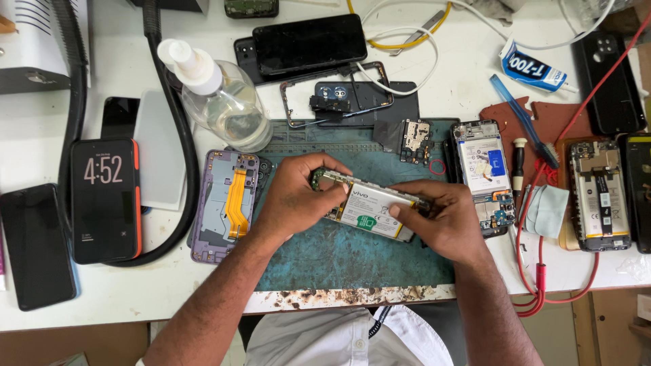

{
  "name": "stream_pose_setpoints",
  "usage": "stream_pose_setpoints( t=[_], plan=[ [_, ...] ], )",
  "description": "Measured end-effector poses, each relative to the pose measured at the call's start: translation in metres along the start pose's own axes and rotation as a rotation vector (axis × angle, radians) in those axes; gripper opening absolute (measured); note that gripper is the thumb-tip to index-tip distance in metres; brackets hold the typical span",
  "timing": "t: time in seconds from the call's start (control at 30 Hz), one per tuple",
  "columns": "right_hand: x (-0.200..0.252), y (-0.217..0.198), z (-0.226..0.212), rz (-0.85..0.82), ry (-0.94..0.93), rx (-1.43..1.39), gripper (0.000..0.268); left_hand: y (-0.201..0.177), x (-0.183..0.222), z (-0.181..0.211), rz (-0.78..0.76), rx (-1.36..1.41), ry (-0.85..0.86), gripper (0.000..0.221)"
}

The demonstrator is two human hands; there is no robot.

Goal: The person assembles components of a mobile phone on a repair bench, connecting internal cables and using a screwdriver to secure parts.

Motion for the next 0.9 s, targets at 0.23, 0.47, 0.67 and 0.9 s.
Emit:
stream_pose_setpoints(
  t=[0.23, 0.47, 0.67, 0.9],
  plan=[
    [0.008, 0.016, 0.001, 0.156, 0.067, -0.701, 0.028, 0.004, 0.0, 0.007, 0.024, 0.79, -0.037, 0.073],
    [-0.014, -0.027, -0.045, 0.227, -0.068, 0.423, 0.026, 0.003, 0.001, -0.006, 0.041, 0.724, -0.083, 0.056],
    [-0.054, -0.014, -0.075, -0.034, -0.519, 1.021, 0.061, 0.015, -0.001, -0.012, 0.016, 0.625, -0.023, 0.034],
    [-0.047, -0.014, -0.083, 0.03, -0.378, 1.012, 0.043, 0.022, 0.001, -0.011, -0.055, 0.585, -0.057, 0.036]
  ],
)
Point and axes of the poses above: each hand's wrist, its own x-axis away from the middle knuckle, its own y-axis out of the palm, z = x × y, the point moved 3 cm from there along -x, towards the middle knuckle, and after that the axes turned 14 degrees about -x, right-handed, at the moved point
